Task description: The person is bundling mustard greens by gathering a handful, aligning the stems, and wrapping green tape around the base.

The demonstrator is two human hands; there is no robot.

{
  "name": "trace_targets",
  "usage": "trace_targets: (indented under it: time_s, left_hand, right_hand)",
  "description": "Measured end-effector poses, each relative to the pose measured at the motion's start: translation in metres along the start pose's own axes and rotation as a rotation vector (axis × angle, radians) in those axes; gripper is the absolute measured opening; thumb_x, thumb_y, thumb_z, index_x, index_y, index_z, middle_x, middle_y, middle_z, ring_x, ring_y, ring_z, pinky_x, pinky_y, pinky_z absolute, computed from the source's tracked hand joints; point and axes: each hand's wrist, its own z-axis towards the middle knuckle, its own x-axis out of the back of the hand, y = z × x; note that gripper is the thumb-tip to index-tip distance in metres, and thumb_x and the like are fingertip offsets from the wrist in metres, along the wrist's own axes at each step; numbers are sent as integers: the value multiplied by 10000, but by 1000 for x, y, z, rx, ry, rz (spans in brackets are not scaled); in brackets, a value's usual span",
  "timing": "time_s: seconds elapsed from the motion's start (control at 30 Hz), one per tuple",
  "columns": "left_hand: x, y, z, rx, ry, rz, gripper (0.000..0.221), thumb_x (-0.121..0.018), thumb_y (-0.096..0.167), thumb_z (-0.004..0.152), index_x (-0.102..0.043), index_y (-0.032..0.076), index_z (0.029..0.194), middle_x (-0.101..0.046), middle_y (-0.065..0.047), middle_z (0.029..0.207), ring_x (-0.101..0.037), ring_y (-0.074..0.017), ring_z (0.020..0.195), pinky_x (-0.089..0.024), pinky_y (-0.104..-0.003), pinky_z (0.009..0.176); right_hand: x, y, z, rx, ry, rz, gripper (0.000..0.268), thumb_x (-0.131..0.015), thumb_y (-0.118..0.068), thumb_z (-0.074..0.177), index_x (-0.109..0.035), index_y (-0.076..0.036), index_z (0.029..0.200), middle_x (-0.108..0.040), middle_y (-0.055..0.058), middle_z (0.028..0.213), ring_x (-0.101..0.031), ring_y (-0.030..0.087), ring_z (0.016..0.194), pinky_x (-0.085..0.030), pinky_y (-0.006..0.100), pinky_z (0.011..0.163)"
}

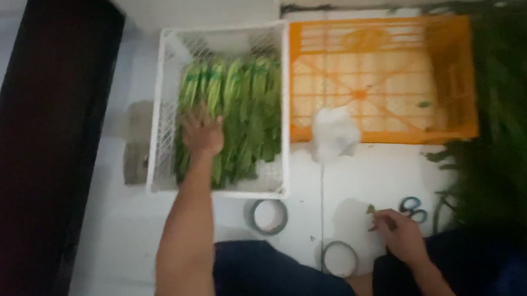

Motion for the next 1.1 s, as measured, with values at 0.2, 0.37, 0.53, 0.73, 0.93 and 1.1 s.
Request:
trace_targets:
  time_s: [0.2,0.37,0.53,0.73,0.93,1.1]
  left_hand:
    - [43,31,-50,-58,-24,-142,734,-285,648,1051,-118,278,1663,-47,-117,1737,-95,-405,1581,-164,-763,1175]
    - [44,74,-223,-637,322,-461,414,-468,205,1134,-522,85,1526,-308,-223,1666,-240,-458,1527,-235,-605,1220]
    - [-4,81,-335,-622,114,-565,250,-671,124,982,-749,126,1220,-741,-65,1208,-688,-259,1137,-598,-387,932]
    - [8,98,-401,-482,-142,-562,334,-712,146,880,-731,96,1209,-786,-45,1013,-727,-161,805,-606,-289,638]
    - [47,79,-429,-339,-174,-373,237,-704,229,900,-764,124,1103,-813,-15,997,-755,-155,796,-587,-280,730]
    - [75,29,-435,-142,-117,-183,186,-714,237,898,-781,144,1045,-769,-23,773,-673,-147,618,-527,-280,617]
  right_hand:
    - [1,9,1,82,-1,102,208,-654,-224,933,-762,-146,1093,-812,61,937,-730,265,857,-572,395,813]
    - [9,9,-7,96,-51,151,263,-596,-261,1013,-732,-89,1159,-775,183,1098,-720,404,1062,-565,540,936]
    - [16,-5,-17,171,-54,225,204,-634,-182,996,-727,-98,1156,-787,172,1068,-733,388,1032,-563,529,917]
    - [-2,19,-12,387,156,316,193,-710,-140,877,-736,-62,1051,-777,44,875,-712,166,689,-562,283,655]
    - [43,-11,-65,423,177,478,175,-704,-101,908,-739,-13,1055,-734,58,858,-611,146,624,-528,257,603]
    - [95,20,-82,419,303,334,271,-685,-27,869,-731,-65,1133,-785,45,983,-711,161,738,-574,268,692]
